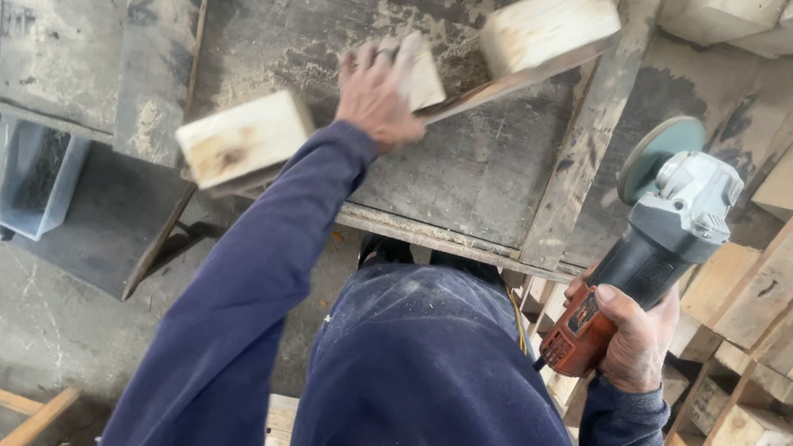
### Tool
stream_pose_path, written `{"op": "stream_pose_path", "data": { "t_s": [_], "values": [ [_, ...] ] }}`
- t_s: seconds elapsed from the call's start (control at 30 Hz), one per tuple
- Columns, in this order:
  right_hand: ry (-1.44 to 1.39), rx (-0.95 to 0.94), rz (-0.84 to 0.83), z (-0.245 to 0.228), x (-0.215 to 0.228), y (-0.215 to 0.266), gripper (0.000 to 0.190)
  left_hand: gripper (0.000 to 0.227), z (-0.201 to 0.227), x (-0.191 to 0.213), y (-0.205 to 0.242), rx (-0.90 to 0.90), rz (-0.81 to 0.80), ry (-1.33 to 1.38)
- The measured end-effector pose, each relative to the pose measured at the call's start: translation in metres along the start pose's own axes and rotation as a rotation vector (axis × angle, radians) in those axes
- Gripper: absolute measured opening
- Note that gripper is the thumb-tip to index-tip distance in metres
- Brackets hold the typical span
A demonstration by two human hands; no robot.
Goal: The person uses an angle grinder to smooth the edges and surfaces of small wooden blocks placed on a workbench. The person holds each block with one hand while operating the grinder with the other, moving the tool along the edges and faces of the blocks.
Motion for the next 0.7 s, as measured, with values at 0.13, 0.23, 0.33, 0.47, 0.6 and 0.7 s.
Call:
{"op": "stream_pose_path", "data": {
  "t_s": [0.13, 0.23, 0.33, 0.47, 0.6, 0.7],
  "values": [
    [0.024, -0.003, -0.01, -0.004, 0.01, -0.002, 0.051, 0.115, 0.012, 0.0, -0.042, -0.131, 0.081, -0.042],
    [0.053, -0.029, 0.004, -0.005, 0.019, -0.002, 0.051, 0.112, -0.003, 0.007, -0.036, -0.153, 0.039, -0.032],
    [0.078, -0.035, 0.012, -0.002, 0.029, -0.002, 0.05, 0.114, -0.016, 0.017, -0.01, -0.143, -0.022, -0.018],
    [0.046, -0.03, 0.043, 0.001, 0.038, 0.003, 0.052, 0.121, -0.014, 0.023, 0.03, -0.137, -0.121, -0.027],
    [-0.005, -0.036, 0.048, 0.005, 0.046, 0.001, 0.053, 0.122, -0.007, 0.02, 0.044, -0.152, -0.098, -0.032],
    [0.017, -0.051, 0.031, 0.008, 0.048, -0.002, 0.052, 0.125, -0.005, 0.016, 0.048, -0.106, -0.073, -0.045]
  ]
}}
Point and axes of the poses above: each hand's wrist, its own y-axis away from the middle knuckle, its own x-axis out of the back of the hand, z = x × y, the point moved 3 cm from there along -y, towards the middle knuckle, and after that the axes turned 2 degrees about z, right-handed, at the moved point
